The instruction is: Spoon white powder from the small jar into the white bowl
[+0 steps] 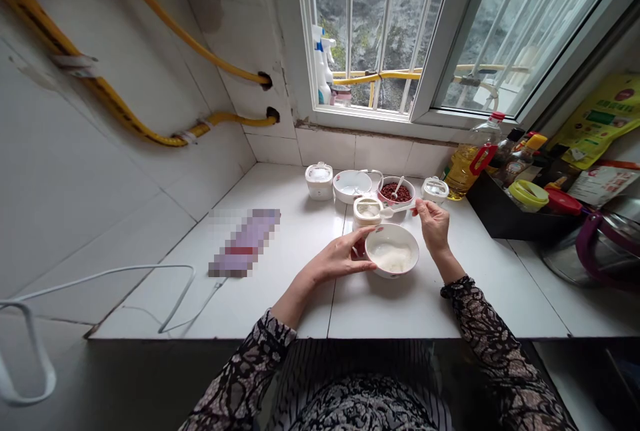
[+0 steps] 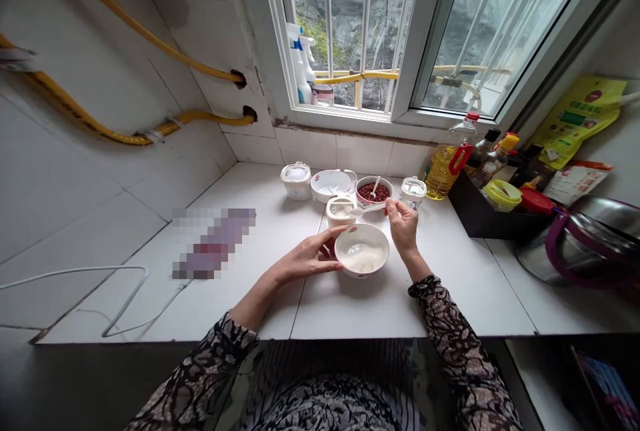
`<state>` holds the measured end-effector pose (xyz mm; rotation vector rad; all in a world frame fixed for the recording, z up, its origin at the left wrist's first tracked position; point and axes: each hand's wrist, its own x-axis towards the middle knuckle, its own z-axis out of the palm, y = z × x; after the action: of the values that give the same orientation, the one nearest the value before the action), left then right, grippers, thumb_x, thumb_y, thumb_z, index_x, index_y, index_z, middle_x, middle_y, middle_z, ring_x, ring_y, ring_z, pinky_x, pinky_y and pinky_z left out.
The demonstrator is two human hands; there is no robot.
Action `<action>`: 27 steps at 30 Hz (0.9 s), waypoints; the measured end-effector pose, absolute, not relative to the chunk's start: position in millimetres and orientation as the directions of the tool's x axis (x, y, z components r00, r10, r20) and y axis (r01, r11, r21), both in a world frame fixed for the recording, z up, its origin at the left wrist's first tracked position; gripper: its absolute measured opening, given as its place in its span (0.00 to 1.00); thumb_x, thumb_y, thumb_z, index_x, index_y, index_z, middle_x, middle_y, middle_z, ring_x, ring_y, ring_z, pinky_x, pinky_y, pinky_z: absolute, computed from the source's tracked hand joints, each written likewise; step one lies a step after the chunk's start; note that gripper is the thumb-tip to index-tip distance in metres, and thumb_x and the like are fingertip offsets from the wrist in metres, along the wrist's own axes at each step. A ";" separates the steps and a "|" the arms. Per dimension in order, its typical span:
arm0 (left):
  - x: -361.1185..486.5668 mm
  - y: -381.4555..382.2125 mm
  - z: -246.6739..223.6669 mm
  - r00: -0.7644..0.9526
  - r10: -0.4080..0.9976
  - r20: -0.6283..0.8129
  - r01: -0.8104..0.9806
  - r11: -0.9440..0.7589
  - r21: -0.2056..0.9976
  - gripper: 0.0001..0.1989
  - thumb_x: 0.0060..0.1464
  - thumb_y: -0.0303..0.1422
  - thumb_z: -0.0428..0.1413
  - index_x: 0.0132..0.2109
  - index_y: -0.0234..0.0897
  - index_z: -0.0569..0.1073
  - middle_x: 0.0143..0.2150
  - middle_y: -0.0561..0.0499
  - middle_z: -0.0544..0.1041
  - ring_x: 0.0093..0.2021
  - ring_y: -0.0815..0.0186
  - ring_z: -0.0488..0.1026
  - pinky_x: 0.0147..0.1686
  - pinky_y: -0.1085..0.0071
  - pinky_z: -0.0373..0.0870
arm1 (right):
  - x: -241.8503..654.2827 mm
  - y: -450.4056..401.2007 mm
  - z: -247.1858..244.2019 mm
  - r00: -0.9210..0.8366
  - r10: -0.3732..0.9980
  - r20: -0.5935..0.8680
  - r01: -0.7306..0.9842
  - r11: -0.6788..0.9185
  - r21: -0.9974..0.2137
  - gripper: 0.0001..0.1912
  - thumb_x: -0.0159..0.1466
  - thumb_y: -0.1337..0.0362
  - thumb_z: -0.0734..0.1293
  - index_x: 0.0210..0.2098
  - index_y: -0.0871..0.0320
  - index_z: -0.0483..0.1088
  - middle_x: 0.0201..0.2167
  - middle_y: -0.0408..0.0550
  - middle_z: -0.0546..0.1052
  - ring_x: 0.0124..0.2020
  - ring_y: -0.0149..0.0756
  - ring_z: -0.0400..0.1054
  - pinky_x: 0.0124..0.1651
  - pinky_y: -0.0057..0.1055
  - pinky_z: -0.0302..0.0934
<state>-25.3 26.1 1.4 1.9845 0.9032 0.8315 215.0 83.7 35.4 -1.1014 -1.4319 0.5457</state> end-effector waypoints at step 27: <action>-26.7 26.5 -0.4 0.543 0.813 0.211 0.287 -0.415 0.863 0.38 0.55 0.44 0.64 0.68 0.43 0.60 0.44 0.47 0.76 0.38 0.63 0.73 0.40 0.64 0.74 | 214.2 65.8 38.0 -0.293 0.850 0.437 0.476 0.526 -0.705 0.23 0.65 0.48 0.65 0.19 0.54 0.72 0.23 0.47 0.77 0.29 0.39 0.69 0.40 0.37 0.62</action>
<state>-26.7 26.5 -0.4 1.9580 0.8913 0.8107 214.2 65.8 38.0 -1.0824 -1.9413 0.5742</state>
